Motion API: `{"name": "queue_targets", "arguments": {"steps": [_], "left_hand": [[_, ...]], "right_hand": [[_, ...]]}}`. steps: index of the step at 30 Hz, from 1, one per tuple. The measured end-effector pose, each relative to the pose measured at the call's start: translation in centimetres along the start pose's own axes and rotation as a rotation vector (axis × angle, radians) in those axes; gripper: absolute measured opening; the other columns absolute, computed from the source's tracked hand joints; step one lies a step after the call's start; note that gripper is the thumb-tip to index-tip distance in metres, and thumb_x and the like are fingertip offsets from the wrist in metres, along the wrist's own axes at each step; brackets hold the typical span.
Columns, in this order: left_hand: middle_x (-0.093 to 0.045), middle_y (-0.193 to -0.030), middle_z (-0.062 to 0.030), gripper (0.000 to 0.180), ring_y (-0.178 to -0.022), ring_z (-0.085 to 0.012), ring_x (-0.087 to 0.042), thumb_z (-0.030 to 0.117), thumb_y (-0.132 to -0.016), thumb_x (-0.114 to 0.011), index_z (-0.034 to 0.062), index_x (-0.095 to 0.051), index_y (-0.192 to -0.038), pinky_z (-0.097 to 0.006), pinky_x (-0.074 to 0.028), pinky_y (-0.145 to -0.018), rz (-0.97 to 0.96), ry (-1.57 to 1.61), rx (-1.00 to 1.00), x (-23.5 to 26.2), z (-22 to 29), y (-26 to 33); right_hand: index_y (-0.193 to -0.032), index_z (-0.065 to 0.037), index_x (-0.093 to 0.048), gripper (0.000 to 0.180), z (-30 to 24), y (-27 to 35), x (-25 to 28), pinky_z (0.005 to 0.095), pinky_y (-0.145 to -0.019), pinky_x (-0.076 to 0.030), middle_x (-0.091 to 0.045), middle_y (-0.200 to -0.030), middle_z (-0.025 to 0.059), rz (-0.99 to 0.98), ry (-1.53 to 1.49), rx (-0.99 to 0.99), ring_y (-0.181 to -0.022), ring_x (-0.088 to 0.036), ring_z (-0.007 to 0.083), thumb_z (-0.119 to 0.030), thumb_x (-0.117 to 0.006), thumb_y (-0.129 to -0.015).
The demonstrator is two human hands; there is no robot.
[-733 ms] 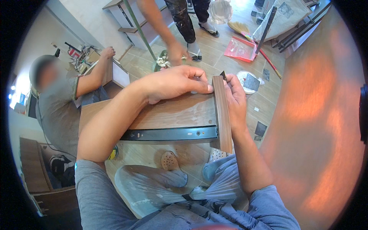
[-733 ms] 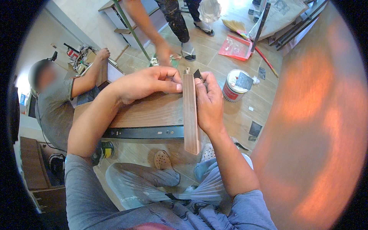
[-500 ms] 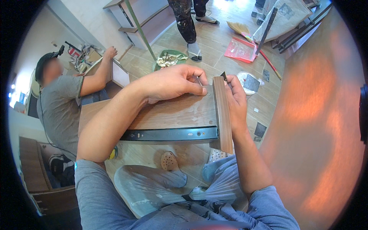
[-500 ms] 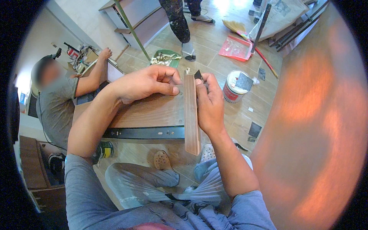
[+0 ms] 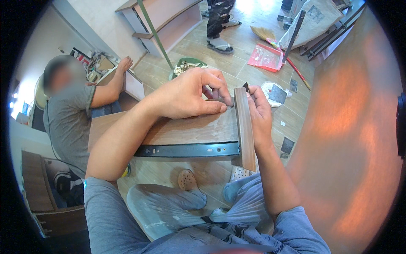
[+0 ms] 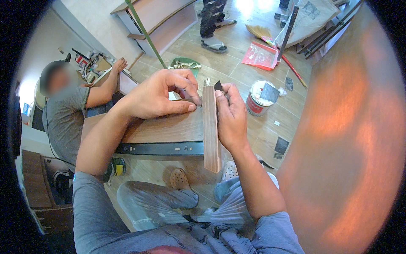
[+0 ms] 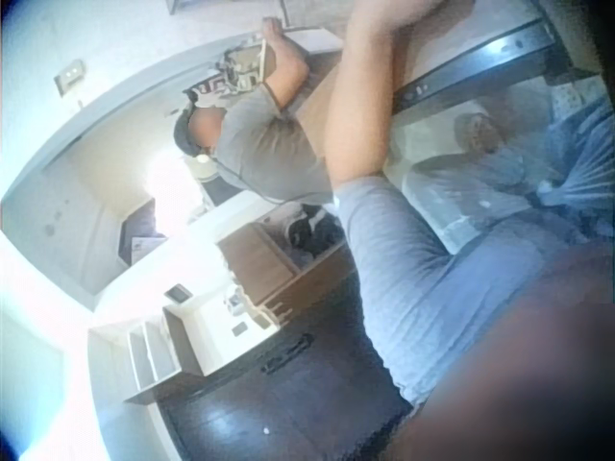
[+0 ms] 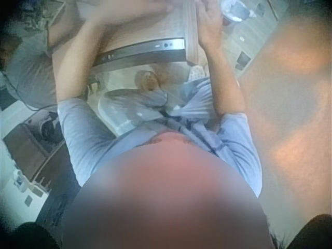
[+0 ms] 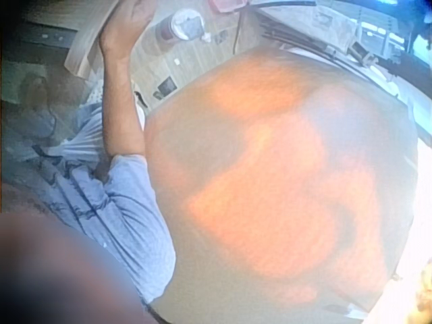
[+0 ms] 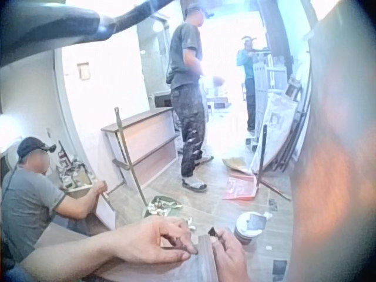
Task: The person applies edge banding to a wooden drawer front using a utility knife and a small metal tool. They trim the excess banding along the edges and press it into place, then flip the drawer to work on the opposite side.
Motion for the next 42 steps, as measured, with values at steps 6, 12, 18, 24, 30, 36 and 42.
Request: {"name": "queue_targets", "arguments": {"steps": [6, 12, 18, 24, 30, 36, 42], "left_hand": [[-0.061, -0.099, -0.0029, 0.011, -0.094, -0.0146, -0.058, 0.009, -0.088, -0.081, 0.0035, -0.072, -0.091, -0.030, -0.047, -0.084, 0.011, 0.036, 0.001, -0.1, 0.0, 0.0], [-0.063, -0.099, -0.0032, 0.011, -0.095, -0.0150, -0.059, 0.009, -0.088, -0.080, 0.0041, -0.070, -0.090, -0.030, -0.048, -0.085, 0.007, 0.046, 0.030, 0.1, -0.1, 0.0], [-0.065, -0.101, -0.0040, 0.011, -0.098, -0.0157, -0.062, 0.008, -0.087, -0.079, 0.0032, -0.071, -0.091, -0.032, -0.052, -0.086, 0.001, 0.024, 0.021, 0.1, -0.3, 0.0], [-0.061, -0.111, -0.0032, 0.015, -0.108, -0.0156, -0.061, 0.005, -0.085, -0.082, 0.0056, -0.071, -0.096, -0.032, -0.052, -0.093, -0.086, 0.126, 0.052, 0.6, -0.9, 0.3], [-0.059, -0.116, -0.0020, 0.023, -0.112, -0.0157, -0.060, 0.005, -0.084, -0.085, 0.0079, -0.074, -0.104, -0.032, -0.052, -0.096, -0.086, 0.162, 0.115, 0.7, -1.1, 0.4], [-0.060, -0.111, -0.0018, 0.021, -0.107, -0.0153, -0.059, 0.011, -0.083, -0.088, 0.0082, -0.078, -0.101, -0.031, -0.051, -0.092, -0.083, 0.107, 0.057, 0.4, -0.3, 0.4], [-0.059, -0.106, -0.0024, 0.014, -0.102, -0.0149, -0.058, 0.012, -0.085, -0.088, 0.0066, -0.078, -0.093, -0.030, -0.050, -0.088, -0.067, 0.045, 0.021, 0.3, 0.0, 0.3]], "right_hand": [[-0.106, -0.003, -0.060, 0.017, 0.0, 0.0, 0.1, 0.0307, -0.077, -0.047, -0.061, -0.088, 0.0029, 0.014, 0.085, 0.023, -0.083, -0.055, 0.0101, -0.018, -0.053, -0.110], [-0.106, -0.002, -0.060, 0.019, 0.0, -0.1, 0.1, 0.0305, -0.077, -0.047, -0.061, -0.089, 0.0028, 0.006, 0.080, 0.011, -0.084, -0.054, 0.0098, -0.019, -0.052, -0.110], [-0.107, -0.003, -0.061, 0.019, 0.0, 0.0, 0.1, 0.0295, -0.078, -0.047, -0.062, -0.090, 0.0019, -0.004, 0.044, -0.006, -0.085, -0.054, 0.0089, -0.019, -0.052, -0.111], [-0.108, -0.002, -0.061, 0.020, 0.2, 0.0, 0.1, 0.0313, -0.079, -0.048, -0.062, -0.090, 0.0037, -0.003, 0.075, -0.007, -0.086, -0.055, 0.0108, -0.020, -0.052, -0.111], [-0.108, -0.001, -0.061, 0.022, 0.2, 0.1, 0.2, 0.0335, -0.081, -0.049, -0.063, -0.089, 0.0068, -0.004, 0.122, 0.005, -0.086, -0.057, 0.0131, -0.021, -0.052, -0.111], [-0.108, -0.001, -0.061, 0.023, 0.1, 0.1, 0.2, 0.0351, -0.080, -0.049, -0.064, -0.089, 0.0087, 0.013, 0.144, 0.040, -0.085, -0.058, 0.0148, -0.022, -0.052, -0.111], [-0.108, -0.001, -0.061, 0.023, -0.1, 0.2, 0.2, 0.0350, -0.079, -0.049, -0.064, -0.088, 0.0092, 0.004, 0.150, 0.039, -0.084, -0.058, 0.0150, -0.022, -0.052, -0.111]]}}
Point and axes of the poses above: each hand's wrist, its own y-axis away from the middle knuckle, its own x-axis out of the back of the hand, z = x × y, the point moved 3 cm from there along -y, towards the middle knuckle
